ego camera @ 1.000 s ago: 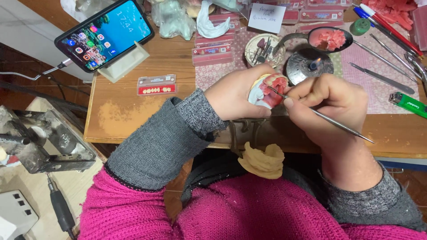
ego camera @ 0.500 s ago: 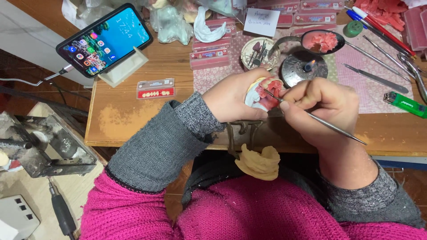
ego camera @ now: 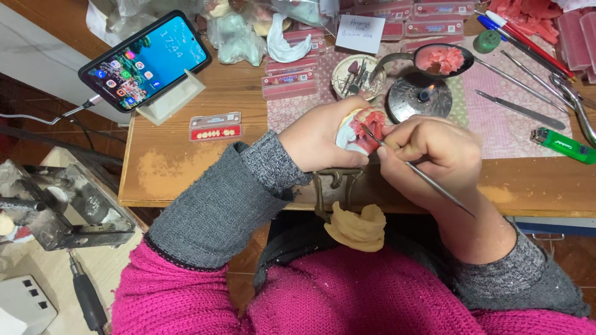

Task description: The person sits on the floor and works on a dental prosthetic mold using a metal tool to apply and shape pink material. They manipulate the mold with both hands, occasionally using a small flame to heat the material and a spray bottle to apply liquid.

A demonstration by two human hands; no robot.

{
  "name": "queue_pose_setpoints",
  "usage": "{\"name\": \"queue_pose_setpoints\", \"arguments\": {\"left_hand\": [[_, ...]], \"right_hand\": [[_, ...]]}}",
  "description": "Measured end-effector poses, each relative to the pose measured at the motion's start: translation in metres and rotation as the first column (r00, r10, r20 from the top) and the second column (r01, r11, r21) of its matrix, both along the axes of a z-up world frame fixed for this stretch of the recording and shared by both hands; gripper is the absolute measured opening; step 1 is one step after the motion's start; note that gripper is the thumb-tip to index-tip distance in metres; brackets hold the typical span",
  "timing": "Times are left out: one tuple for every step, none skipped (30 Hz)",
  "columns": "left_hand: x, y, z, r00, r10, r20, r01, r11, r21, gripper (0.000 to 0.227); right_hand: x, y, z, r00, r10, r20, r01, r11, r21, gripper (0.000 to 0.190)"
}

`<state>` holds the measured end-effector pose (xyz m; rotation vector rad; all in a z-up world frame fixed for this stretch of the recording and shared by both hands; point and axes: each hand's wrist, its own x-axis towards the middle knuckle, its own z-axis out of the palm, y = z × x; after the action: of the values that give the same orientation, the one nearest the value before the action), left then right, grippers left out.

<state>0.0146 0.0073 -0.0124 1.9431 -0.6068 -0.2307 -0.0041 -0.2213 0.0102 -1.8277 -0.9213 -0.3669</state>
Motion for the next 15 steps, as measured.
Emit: {"name": "queue_pose_setpoints", "arguments": {"left_hand": [[0.000, 0.000, -0.001, 1.000, 0.000, 0.000, 0.000, 1.000, 0.000, 0.071], [0.000, 0.000, -0.001, 1.000, 0.000, 0.001, 0.000, 1.000, -0.008, 0.071], [0.000, 0.000, -0.002, 1.000, -0.001, 0.002, 0.001, 1.000, -0.015, 0.070], [-0.001, 0.000, -0.001, 1.000, 0.000, 0.003, 0.000, 1.000, -0.014, 0.070], [-0.001, 0.000, 0.000, 1.000, 0.005, 0.012, -0.005, 1.000, 0.005, 0.070], [0.000, 0.000, 0.000, 1.000, 0.009, 0.021, -0.009, 1.000, 0.025, 0.070], [-0.001, -0.001, 0.000, 1.000, 0.009, 0.019, -0.010, 1.000, 0.024, 0.070], [-0.001, -0.001, 0.000, 1.000, 0.001, 0.005, -0.001, 1.000, 0.012, 0.069], [-0.001, 0.000, 0.000, 1.000, -0.004, -0.006, 0.004, 1.000, 0.000, 0.067], [-0.001, 0.000, 0.002, 1.000, -0.001, -0.006, 0.001, 1.000, 0.000, 0.067], [-0.001, 0.000, 0.002, 1.000, -0.002, 0.007, 0.002, 1.000, 0.012, 0.067], [-0.001, 0.000, 0.003, 1.000, -0.003, 0.020, 0.002, 1.000, 0.025, 0.067], [-0.002, 0.000, 0.004, 1.000, -0.002, 0.021, 0.002, 1.000, 0.024, 0.067], [-0.002, -0.001, 0.006, 1.000, 0.002, 0.024, -0.003, 1.000, 0.022, 0.067], [-0.003, -0.001, 0.006, 1.000, 0.008, 0.024, -0.008, 1.000, 0.019, 0.067]], "right_hand": [[0.000, -0.001, 0.000, 1.000, 0.000, 0.000, 0.000, 1.000, 0.000, 0.036], [0.001, -0.001, -0.001, 1.000, 0.002, -0.002, -0.002, 1.000, -0.007, 0.036], [0.001, -0.001, -0.001, 1.000, 0.004, -0.004, -0.004, 1.000, -0.013, 0.036], [0.002, -0.002, -0.004, 1.000, 0.005, -0.003, -0.005, 1.000, -0.012, 0.036], [0.003, -0.003, -0.008, 0.996, 0.033, -0.083, -0.028, 0.997, 0.065, 0.034], [0.005, -0.004, -0.011, 0.985, 0.067, -0.160, -0.044, 0.989, 0.143, 0.032], [0.003, -0.007, -0.015, 0.985, 0.067, -0.162, -0.044, 0.989, 0.143, 0.032], [0.002, -0.010, -0.020, 0.968, 0.097, -0.232, -0.048, 0.977, 0.207, 0.031], [0.002, -0.012, -0.024, 0.946, 0.133, -0.296, -0.050, 0.961, 0.271, 0.029], [0.001, -0.012, -0.021, 0.946, 0.136, -0.296, -0.053, 0.961, 0.271, 0.029], [0.000, -0.011, -0.019, 0.946, 0.118, -0.303, -0.044, 0.970, 0.240, 0.029], [-0.002, -0.011, -0.017, 0.945, 0.101, -0.310, -0.035, 0.977, 0.210, 0.029], [-0.002, -0.010, -0.014, 0.946, 0.101, -0.308, -0.036, 0.977, 0.209, 0.029], [-0.001, -0.009, -0.010, 0.951, 0.076, -0.301, -0.026, 0.986, 0.166, 0.029], [-0.002, -0.008, -0.007, 0.954, 0.051, -0.294, -0.016, 0.992, 0.122, 0.029]]}}
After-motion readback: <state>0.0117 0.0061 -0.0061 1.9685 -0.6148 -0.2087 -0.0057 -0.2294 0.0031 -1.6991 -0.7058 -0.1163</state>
